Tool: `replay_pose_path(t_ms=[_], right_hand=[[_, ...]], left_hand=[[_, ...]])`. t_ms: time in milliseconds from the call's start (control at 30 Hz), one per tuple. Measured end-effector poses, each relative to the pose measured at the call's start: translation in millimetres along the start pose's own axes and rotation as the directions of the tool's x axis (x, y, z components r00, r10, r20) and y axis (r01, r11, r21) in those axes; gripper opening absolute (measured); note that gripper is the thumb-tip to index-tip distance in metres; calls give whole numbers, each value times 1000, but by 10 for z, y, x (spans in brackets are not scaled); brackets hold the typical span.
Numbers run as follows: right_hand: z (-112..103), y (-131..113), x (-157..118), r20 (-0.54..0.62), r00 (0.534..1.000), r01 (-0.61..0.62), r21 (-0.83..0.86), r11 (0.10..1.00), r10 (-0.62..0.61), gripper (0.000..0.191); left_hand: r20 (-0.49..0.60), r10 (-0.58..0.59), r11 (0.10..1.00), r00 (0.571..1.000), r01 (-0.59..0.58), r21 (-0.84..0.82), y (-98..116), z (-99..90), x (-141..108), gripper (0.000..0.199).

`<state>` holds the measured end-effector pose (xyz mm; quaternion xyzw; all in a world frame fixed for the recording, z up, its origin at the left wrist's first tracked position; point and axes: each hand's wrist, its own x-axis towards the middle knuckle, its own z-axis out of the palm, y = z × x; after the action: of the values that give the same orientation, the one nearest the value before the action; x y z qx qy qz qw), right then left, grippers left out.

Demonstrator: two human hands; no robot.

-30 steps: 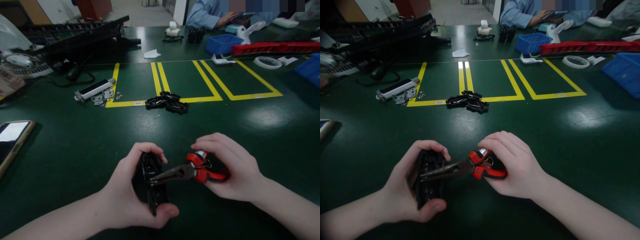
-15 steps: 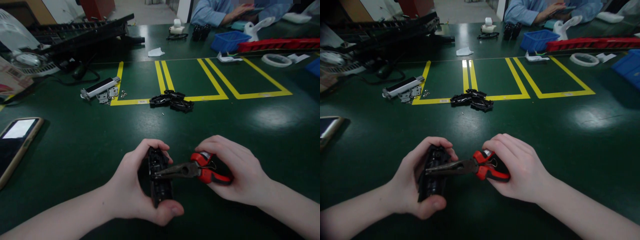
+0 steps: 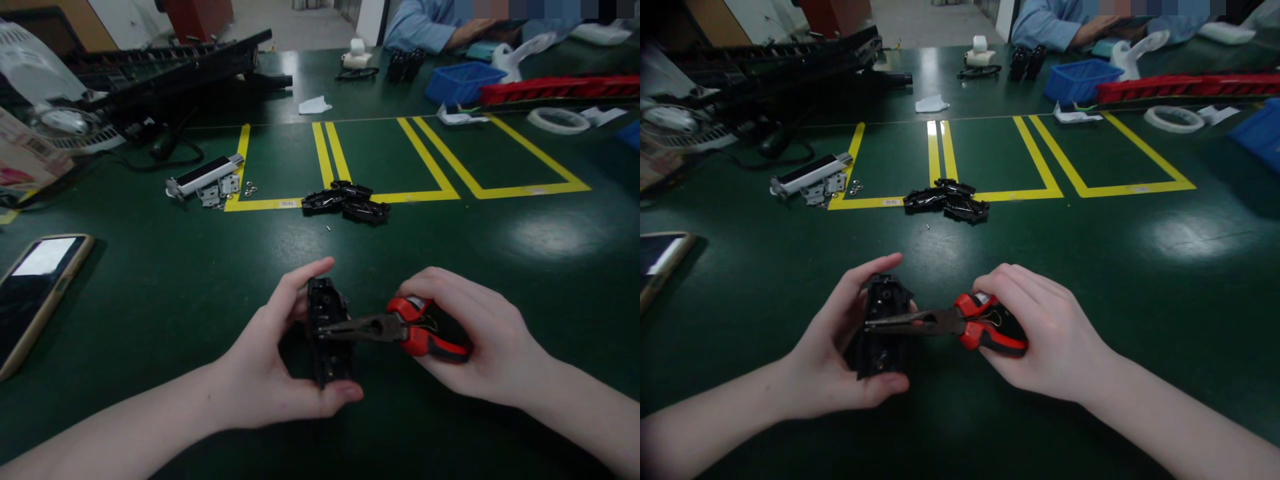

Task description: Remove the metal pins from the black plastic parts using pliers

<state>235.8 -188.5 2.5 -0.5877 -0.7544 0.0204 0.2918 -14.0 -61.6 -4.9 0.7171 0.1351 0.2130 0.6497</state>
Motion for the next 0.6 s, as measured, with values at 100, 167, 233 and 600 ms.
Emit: replay_pose_path(t_ms=[100,167,233,600], right_hand=[[-10,-5,0,18,1000,4,8,1000,-5,23],[-17,-20,2,25,1000,-1,14,1000,1,25],[-21,-43,6,25,999,-20,16,1000,20,24],[-8,-28,-5,58,997,-58,30,998,56,24]], left_hand=[[-16,28,999,999,-28,30,8,-18,20,91],[-16,25,999,1000,-24,24,9,-23,21,88],[-9,18,1000,1000,-18,2,6,-27,15,89],[9,-10,1000,1000,10,-16,23,-45,34,84]])
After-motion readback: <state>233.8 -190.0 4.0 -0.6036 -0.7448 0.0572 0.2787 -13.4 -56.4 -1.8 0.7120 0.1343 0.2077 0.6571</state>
